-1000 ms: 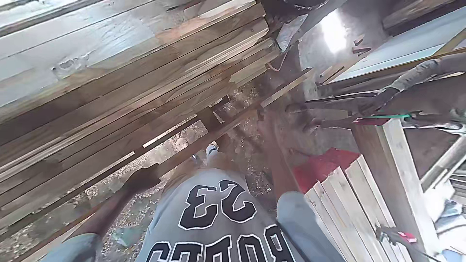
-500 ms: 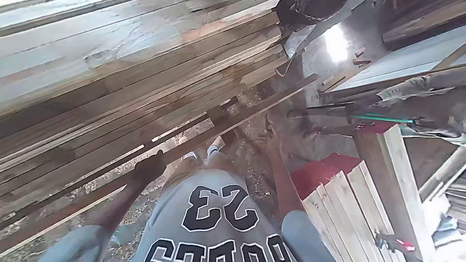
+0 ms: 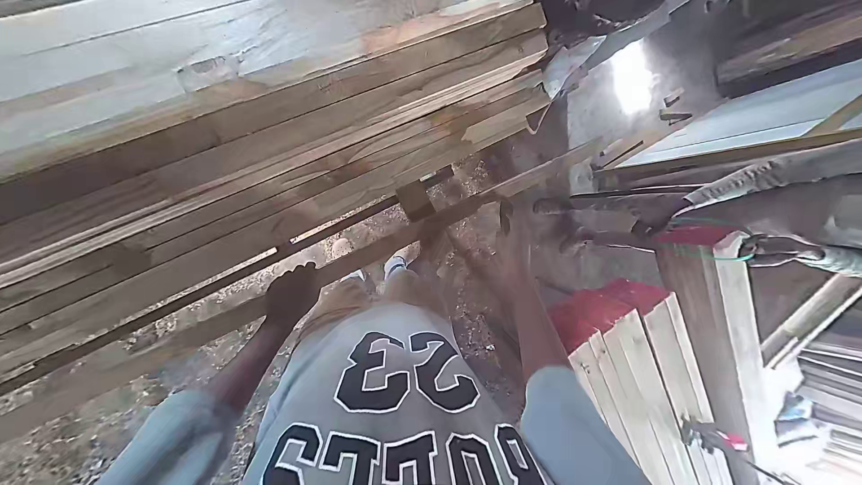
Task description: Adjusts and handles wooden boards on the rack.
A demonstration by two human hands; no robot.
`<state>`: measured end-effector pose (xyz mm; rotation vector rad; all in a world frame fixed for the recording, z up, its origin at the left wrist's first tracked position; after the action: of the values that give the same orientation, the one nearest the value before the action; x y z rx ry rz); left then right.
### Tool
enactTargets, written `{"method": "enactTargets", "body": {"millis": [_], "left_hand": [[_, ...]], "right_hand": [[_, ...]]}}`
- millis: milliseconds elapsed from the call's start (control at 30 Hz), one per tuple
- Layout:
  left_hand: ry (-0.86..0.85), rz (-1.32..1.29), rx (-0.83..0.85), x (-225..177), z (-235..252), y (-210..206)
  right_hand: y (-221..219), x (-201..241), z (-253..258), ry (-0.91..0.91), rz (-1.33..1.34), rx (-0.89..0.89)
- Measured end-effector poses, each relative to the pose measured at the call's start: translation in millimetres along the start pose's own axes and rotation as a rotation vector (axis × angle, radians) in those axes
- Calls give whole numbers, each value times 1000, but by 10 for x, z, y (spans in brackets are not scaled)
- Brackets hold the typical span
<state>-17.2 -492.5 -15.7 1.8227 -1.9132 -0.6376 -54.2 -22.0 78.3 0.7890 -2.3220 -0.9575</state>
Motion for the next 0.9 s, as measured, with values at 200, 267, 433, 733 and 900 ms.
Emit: {"method": "enactTargets", "body": {"millis": [200, 267, 433, 733, 900], "left_hand": [[-129, -40, 37, 103, -6, 87], [-213, -83, 196, 203, 75, 149], [-361, -370, 551, 311, 370, 163], [-330, -307, 561, 285, 415, 117], [-311, -298, 460, 253, 302, 156]], "right_hand": [[-293, 819, -265, -76, -78, 312], [-384, 820, -467, -67, -136, 418], [-205, 316, -422, -56, 71, 264], [-350, 0, 95, 12, -154, 8], [29, -75, -166, -18, -188, 127]]}}
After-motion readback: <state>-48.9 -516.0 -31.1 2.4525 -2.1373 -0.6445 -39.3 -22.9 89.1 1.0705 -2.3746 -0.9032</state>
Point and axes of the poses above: each hand's wrist, its own z-axis towards the middle knuckle, its own y-axis out of the back of the hand, x = y × z, the point moved 3 cm from there along z, towards the middle knuckle, and after that the axes turned 9 degrees about x, right-handed, at the moved point
